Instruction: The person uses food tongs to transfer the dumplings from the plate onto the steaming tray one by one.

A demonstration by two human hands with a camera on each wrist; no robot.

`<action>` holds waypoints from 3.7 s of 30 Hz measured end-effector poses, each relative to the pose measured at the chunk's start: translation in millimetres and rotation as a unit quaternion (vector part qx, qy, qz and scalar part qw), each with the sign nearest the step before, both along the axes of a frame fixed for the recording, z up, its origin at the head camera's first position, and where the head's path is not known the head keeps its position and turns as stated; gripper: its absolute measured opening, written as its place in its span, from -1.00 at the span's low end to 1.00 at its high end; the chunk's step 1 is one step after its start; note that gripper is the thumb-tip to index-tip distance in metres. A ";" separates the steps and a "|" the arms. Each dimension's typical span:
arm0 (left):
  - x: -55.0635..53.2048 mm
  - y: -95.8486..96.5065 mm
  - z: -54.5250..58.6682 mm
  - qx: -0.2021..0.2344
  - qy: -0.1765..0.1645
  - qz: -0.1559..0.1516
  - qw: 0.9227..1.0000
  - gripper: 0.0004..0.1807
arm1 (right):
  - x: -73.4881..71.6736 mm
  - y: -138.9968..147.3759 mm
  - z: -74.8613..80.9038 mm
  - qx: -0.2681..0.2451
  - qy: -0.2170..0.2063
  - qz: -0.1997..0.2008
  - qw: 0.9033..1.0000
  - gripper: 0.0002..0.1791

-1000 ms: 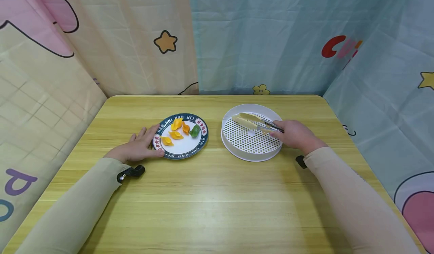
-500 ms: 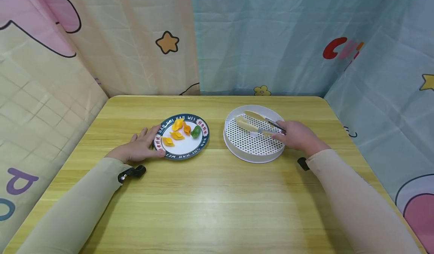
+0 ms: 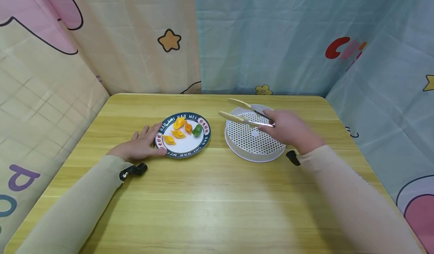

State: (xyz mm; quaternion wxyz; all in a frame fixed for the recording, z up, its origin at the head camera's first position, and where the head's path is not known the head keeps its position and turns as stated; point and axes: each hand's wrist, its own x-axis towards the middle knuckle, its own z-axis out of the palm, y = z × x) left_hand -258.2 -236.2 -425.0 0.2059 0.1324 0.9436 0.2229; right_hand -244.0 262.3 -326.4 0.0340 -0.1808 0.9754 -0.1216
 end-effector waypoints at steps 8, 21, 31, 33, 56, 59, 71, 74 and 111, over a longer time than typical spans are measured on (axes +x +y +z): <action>2.4 1.0 2.9 0.004 0.004 -0.003 1.000 0.45 | 12.8 -64.7 -2.7 0.000 0.016 0.049 0.999 -0.59; -1.0 -0.3 0.6 -0.004 -0.004 0.003 1.000 0.46 | 19.9 -125.9 -18.4 0.039 -0.008 0.020 0.999 -0.39; 2.4 1.5 4.6 -0.003 -0.003 0.001 1.000 0.47 | 19.9 -139.6 -26.2 0.079 -0.028 0.019 0.996 -0.52; 2.6 1.6 4.8 -0.006 -0.004 0.003 1.000 0.47 | 20.1 -140.4 -26.9 0.082 -0.027 0.017 0.996 -0.51; 0.9 1.5 -1.6 0.004 0.022 0.010 1.000 0.46 | 18.6 -145.1 -29.8 0.111 -0.025 0.010 0.993 -0.48; 1.6 0.5 -3.5 0.008 0.031 0.014 0.999 0.45 | 19.9 -145.7 -28.7 0.115 -0.017 0.016 0.993 -0.54; 5.2 2.5 3.5 0.072 0.058 0.024 0.995 0.40 | 20.1 -148.4 -31.2 0.131 -0.011 0.021 0.991 -0.57; 4.5 1.1 2.9 0.099 0.032 0.034 0.994 0.38 | 19.8 -149.0 -31.8 0.134 -0.012 0.024 0.991 -0.57; 0.3 -0.9 1.4 0.133 -0.006 0.058 0.989 0.37 | 39.8 -49.0 9.4 0.033 0.041 -0.022 0.998 -0.63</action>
